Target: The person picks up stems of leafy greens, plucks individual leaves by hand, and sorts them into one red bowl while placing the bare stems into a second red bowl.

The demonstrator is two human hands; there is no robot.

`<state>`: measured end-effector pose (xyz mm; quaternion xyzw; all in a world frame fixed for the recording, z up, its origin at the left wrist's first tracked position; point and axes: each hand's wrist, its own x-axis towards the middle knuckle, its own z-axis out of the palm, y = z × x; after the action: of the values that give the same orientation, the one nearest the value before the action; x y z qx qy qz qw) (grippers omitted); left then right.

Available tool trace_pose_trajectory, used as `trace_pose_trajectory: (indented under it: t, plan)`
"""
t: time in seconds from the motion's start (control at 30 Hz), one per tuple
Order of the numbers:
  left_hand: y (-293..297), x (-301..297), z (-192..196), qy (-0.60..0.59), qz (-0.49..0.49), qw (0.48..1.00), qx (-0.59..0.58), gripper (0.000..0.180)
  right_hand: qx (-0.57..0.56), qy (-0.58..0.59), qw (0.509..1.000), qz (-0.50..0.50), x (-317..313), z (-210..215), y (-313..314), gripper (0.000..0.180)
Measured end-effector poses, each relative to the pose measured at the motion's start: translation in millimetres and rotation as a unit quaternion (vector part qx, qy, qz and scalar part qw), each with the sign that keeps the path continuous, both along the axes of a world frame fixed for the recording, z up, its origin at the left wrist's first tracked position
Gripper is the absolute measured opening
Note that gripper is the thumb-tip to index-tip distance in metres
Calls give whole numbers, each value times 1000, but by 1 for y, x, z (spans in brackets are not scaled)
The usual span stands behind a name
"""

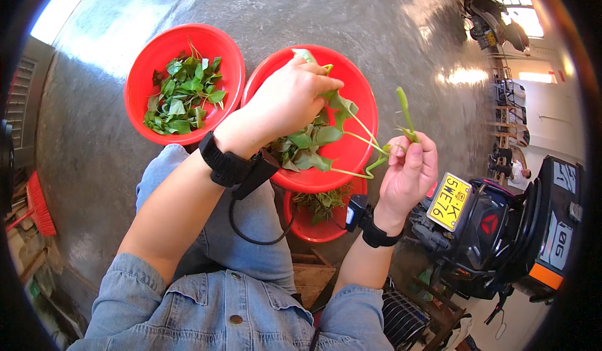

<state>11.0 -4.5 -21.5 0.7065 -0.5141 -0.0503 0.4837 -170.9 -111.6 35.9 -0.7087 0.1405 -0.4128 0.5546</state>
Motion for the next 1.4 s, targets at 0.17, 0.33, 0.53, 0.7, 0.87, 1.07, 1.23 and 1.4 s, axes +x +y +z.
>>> trace_pose_trajectory:
  t: [0.17,0.33,0.53,0.7,0.87,1.07,1.23,1.4]
  plan:
    - [-5,4,1,14,-119,992,34,17,-1,27,1000,0,9,-2,8,22]
    - [2,-1,-4,-11,-139,973,182,14,-61,123,990,-46,16,-7,13,18]
    - [2,-2,-3,20,-136,973,186,16,-110,175,977,-47,12,-4,12,17]
    - [4,-3,6,30,-113,991,-63,16,-21,112,993,10,18,-7,16,18]
    - [4,-6,12,-16,-161,987,-8,7,47,34,996,60,21,-3,15,23]
    - [-2,-10,8,20,-83,995,-54,7,86,20,992,86,24,-4,13,23]
    - [-4,-6,17,255,-44,964,-60,11,105,58,990,79,29,-16,25,23]
    - [-1,2,17,199,-111,971,-77,11,88,52,995,9,31,-14,22,21]
